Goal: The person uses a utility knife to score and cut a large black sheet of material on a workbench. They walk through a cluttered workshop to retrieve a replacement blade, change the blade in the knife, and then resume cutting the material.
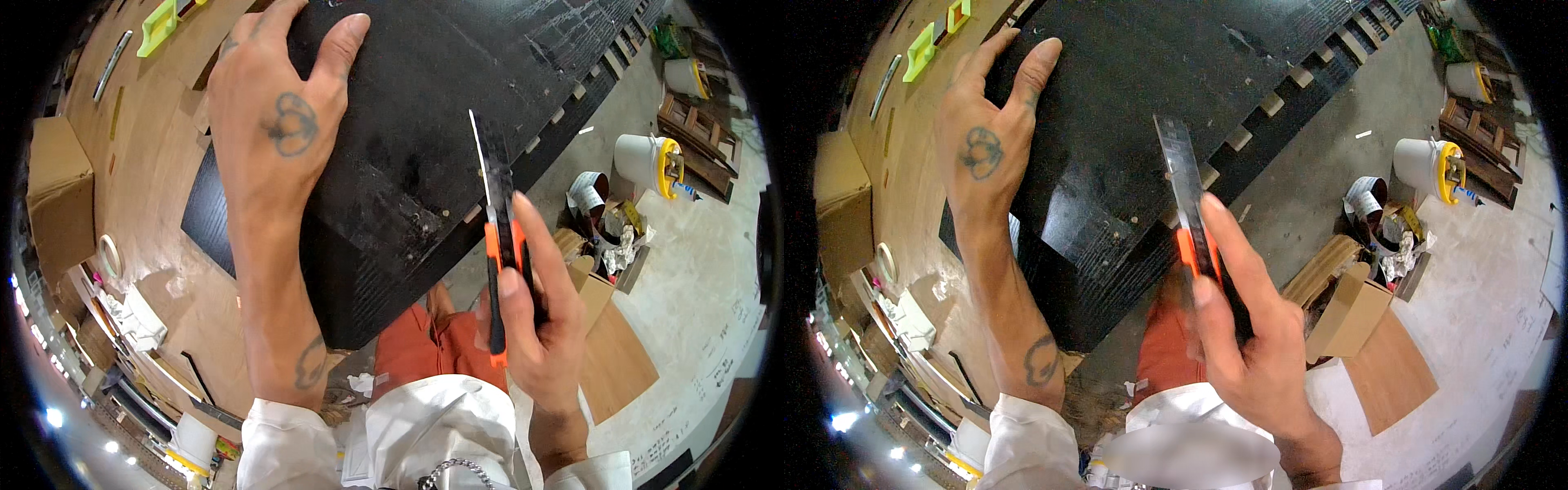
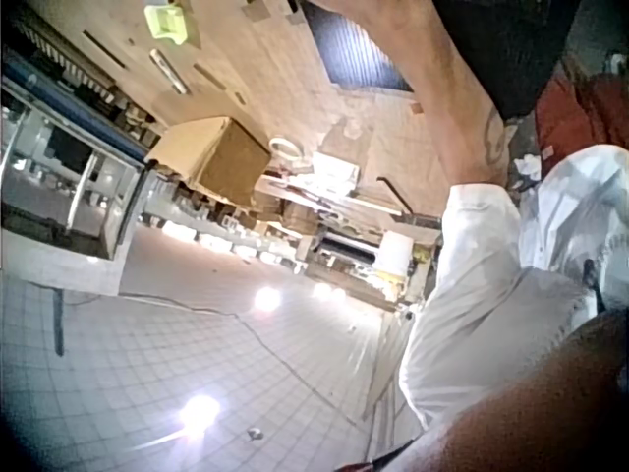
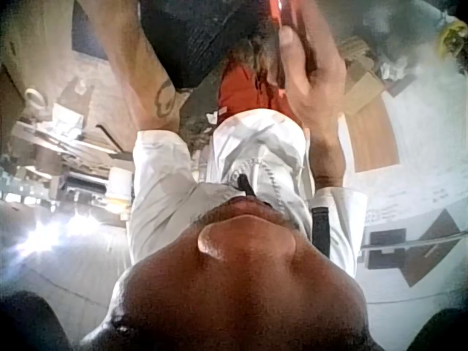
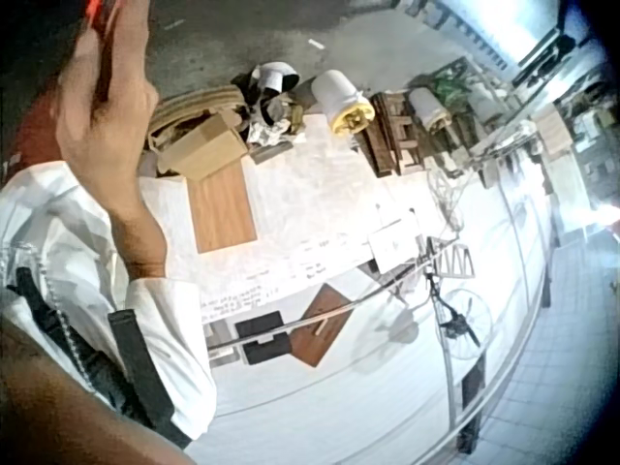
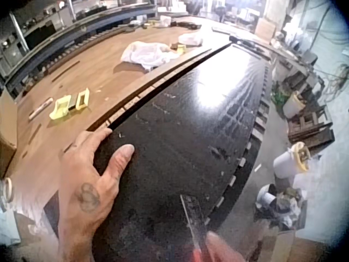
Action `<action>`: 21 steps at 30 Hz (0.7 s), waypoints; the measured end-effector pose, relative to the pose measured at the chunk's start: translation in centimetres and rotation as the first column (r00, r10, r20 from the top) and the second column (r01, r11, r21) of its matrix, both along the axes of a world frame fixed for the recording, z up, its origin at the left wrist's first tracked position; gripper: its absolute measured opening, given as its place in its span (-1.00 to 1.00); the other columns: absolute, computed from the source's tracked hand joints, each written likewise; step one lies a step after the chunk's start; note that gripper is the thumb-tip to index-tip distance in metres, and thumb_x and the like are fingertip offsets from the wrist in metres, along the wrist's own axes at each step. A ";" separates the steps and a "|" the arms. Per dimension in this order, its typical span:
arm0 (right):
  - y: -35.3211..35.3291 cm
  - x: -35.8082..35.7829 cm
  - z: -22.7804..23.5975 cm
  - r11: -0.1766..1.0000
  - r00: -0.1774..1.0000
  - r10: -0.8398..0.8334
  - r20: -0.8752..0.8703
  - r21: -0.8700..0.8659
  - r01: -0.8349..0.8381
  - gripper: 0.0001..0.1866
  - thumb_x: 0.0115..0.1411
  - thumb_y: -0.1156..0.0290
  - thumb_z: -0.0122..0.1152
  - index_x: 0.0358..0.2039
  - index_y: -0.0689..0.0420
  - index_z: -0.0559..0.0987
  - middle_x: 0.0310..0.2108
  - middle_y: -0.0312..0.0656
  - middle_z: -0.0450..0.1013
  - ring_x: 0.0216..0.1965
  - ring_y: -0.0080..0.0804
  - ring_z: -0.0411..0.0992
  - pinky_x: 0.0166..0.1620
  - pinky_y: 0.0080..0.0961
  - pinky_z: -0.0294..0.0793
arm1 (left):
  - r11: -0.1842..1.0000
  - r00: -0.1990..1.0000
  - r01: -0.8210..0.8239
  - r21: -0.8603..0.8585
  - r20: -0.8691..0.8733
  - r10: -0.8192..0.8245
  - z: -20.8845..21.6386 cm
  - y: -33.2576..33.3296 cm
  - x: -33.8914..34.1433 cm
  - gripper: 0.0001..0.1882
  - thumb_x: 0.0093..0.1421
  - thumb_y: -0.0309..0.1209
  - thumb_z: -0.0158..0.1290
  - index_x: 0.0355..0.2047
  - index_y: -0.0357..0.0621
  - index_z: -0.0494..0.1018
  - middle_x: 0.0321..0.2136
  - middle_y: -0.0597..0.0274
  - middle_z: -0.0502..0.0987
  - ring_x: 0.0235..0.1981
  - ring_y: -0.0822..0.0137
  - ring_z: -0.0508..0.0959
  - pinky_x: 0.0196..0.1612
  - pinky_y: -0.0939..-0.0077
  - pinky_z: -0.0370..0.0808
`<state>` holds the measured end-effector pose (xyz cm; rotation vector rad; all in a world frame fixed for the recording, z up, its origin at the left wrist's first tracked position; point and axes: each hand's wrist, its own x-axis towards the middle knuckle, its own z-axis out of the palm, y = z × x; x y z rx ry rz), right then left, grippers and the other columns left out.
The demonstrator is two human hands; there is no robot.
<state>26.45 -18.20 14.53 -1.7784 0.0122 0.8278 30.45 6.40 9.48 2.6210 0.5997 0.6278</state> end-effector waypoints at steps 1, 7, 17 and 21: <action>-0.4 -0.6 0.3 1.000 1.000 -0.010 -0.018 -0.004 0.010 -0.45 0.39 0.49 -0.06 0.37 0.16 0.19 -0.38 -0.27 0.50 -0.61 -0.68 0.34 -0.55 -0.69 0.34 | 1.000 1.000 -0.006 0.018 -0.015 0.006 0.1 -0.1 0.1 -0.40 0.17 0.07 0.18 -0.04 -0.22 0.56 -0.10 -0.05 0.58 -0.05 -0.02 0.57 0.03 0.25 0.43; -0.6 -0.6 -0.2 1.000 1.000 -0.001 -0.008 0.014 0.001 -0.46 0.38 0.51 -0.10 0.37 0.18 0.18 -0.36 -0.28 0.50 -0.62 -0.67 0.34 -0.55 -0.68 0.35 | 0.999 1.000 0.029 0.024 -0.005 -0.029 -0.2 0.0 -0.1 -0.41 0.19 0.05 0.16 -0.04 -0.24 0.54 -0.10 -0.09 0.57 -0.05 -0.05 0.56 0.02 0.25 0.44; -0.9 -0.6 -0.6 0.999 0.999 0.027 0.025 0.024 -0.028 -0.45 0.41 0.41 -0.08 0.38 0.15 0.16 -0.61 -0.30 0.40 -0.67 -0.64 0.34 -0.59 -0.68 0.31 | 1.000 1.000 0.002 0.006 -0.014 -0.002 0.1 -0.1 0.1 -0.45 0.21 0.02 0.15 -0.03 -0.23 0.54 -0.11 -0.09 0.57 -0.05 -0.07 0.56 0.03 0.23 0.43; -1.4 -0.6 -0.6 0.999 1.000 0.022 0.008 0.040 -0.022 -0.45 0.41 0.42 -0.07 0.38 0.17 0.17 -0.60 -0.29 0.41 -0.67 -0.64 0.33 -0.59 -0.67 0.32 | 1.000 1.000 0.009 0.030 0.012 -0.010 0.4 -0.2 0.3 -0.45 0.22 0.02 0.15 -0.04 -0.22 0.54 -0.12 -0.09 0.57 -0.04 -0.06 0.55 0.03 0.24 0.42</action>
